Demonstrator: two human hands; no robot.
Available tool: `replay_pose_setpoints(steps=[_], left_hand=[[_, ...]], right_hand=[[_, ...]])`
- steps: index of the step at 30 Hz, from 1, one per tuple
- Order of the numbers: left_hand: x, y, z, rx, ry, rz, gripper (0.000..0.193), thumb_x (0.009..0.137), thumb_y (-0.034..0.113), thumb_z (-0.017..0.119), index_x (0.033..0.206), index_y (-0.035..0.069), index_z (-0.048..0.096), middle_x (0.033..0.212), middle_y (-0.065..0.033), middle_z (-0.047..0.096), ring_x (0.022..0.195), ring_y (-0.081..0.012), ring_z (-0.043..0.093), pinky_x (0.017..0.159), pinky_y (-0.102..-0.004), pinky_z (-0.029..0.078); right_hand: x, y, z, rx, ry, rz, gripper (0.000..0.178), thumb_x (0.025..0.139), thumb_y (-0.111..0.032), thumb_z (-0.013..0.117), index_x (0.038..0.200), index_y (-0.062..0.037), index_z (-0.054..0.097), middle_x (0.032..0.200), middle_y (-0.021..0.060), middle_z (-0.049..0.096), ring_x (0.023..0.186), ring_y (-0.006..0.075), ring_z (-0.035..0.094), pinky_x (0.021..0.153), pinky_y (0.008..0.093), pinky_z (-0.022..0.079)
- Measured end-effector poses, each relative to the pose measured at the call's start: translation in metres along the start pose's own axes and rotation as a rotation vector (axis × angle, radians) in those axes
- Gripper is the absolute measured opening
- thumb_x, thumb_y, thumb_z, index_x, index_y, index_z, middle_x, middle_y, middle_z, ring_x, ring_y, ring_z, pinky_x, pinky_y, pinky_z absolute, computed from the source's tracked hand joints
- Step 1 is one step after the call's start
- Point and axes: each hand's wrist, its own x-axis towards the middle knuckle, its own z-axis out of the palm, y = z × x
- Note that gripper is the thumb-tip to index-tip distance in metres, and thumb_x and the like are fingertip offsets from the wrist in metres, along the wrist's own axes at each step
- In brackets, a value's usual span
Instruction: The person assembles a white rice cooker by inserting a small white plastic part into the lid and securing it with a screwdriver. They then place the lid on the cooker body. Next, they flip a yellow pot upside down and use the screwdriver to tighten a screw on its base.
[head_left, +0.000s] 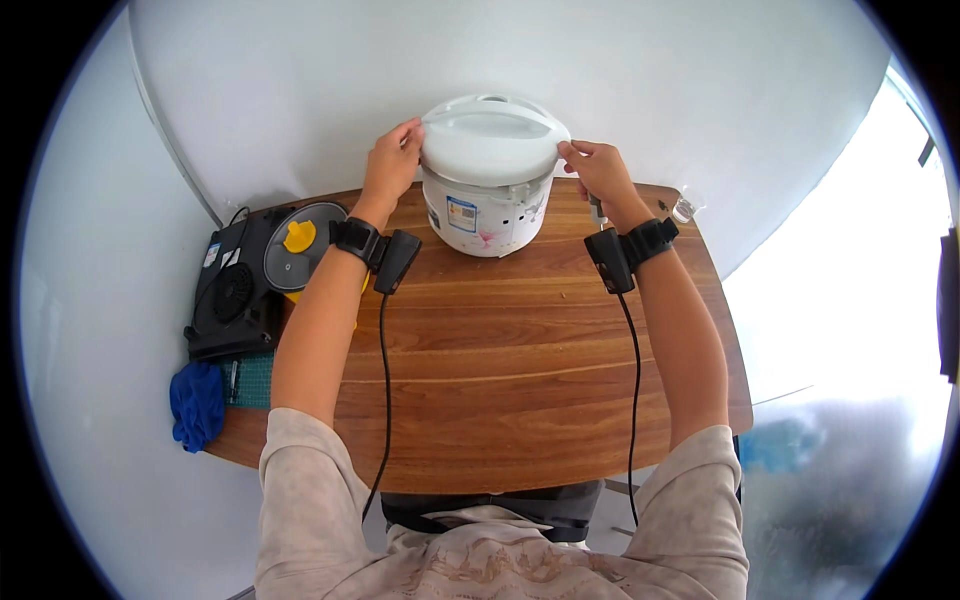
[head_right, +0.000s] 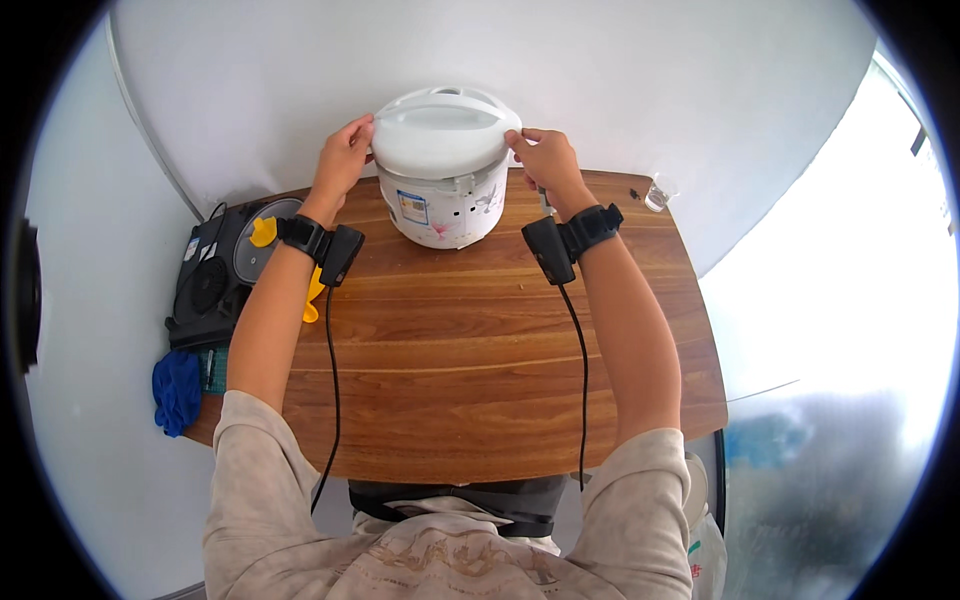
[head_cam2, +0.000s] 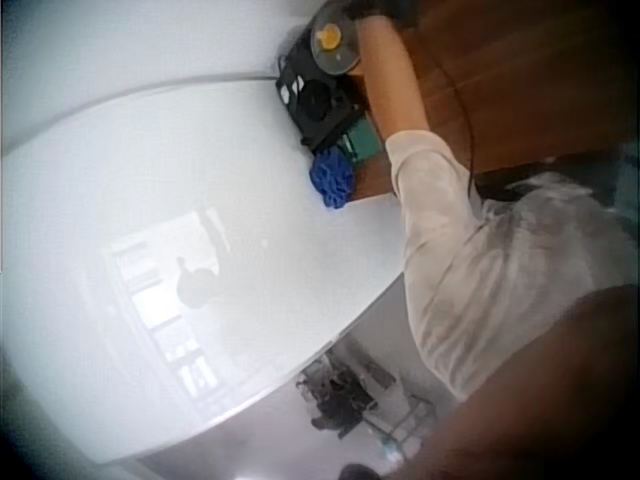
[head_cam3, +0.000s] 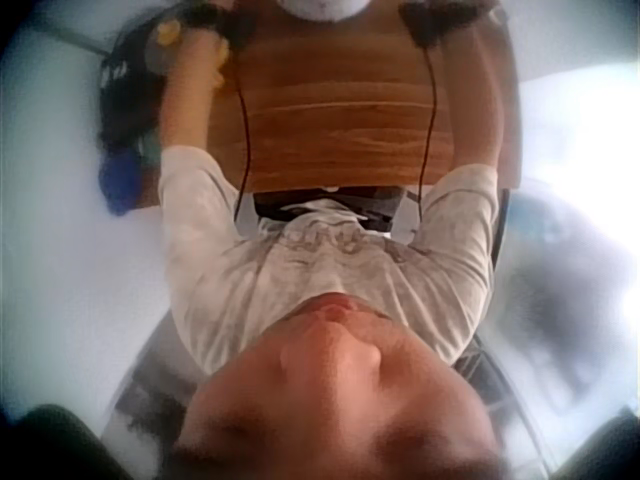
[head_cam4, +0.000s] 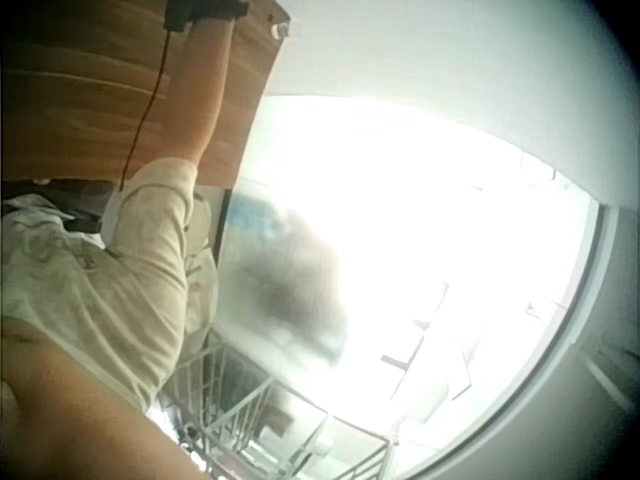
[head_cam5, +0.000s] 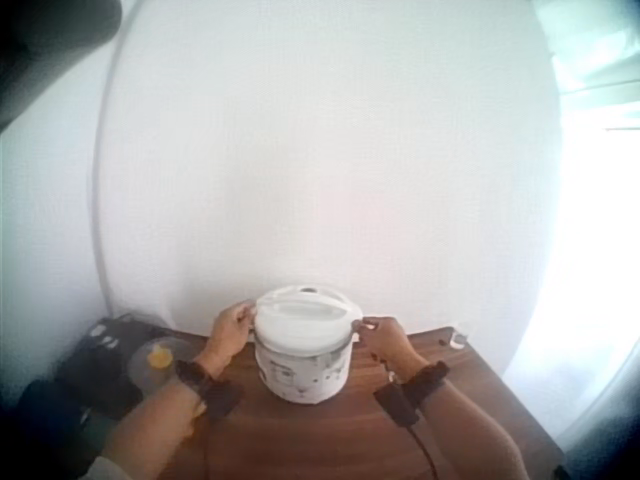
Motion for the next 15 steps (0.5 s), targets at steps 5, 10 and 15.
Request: replay_pose_setpoints(steps=[5,10,15], left_hand=[[-0.020,-0.007,-0.010,-0.027,0.097,0.050,0.047,0.105,0.039,0.054,0.135,0.002,0.056,0.128,-0.0188,0.067,0.119,-0.0304,0.065,0.101,-0.0367,0.049],[-0.087,0.012,-0.053,0.182,-0.029,0.201,0.037,0.105,0.035,0.057,0.125,0.004,0.060,0.115,-0.0134,0.070,0.106,-0.0224,0.066,0.090,-0.0345,0.053],[-0.119,-0.016,-0.147,0.524,0.173,0.165,0.029,0.099,0.025,0.064,0.120,0.005,0.065,0.099,-0.0130,0.072,0.093,-0.0222,0.068,0.083,-0.0345,0.054]], right_hand=[[-0.013,-0.003,-0.001,0.013,0.044,-0.013,0.063,0.093,-0.031,0.073,0.140,0.0043,0.050,0.086,0.0139,0.069,0.048,0.0125,0.051,0.044,0.0295,0.042],[-0.048,0.005,-0.014,0.038,0.030,-0.032,0.053,0.093,-0.026,0.070,0.134,0.0031,0.053,0.085,0.0117,0.067,0.046,0.0111,0.049,0.044,0.0275,0.040],[-0.107,0.014,-0.018,0.080,-0.055,-0.015,0.049,0.093,-0.023,0.070,0.133,0.0007,0.054,0.084,0.0084,0.065,0.046,0.0086,0.048,0.044,0.0244,0.039]])
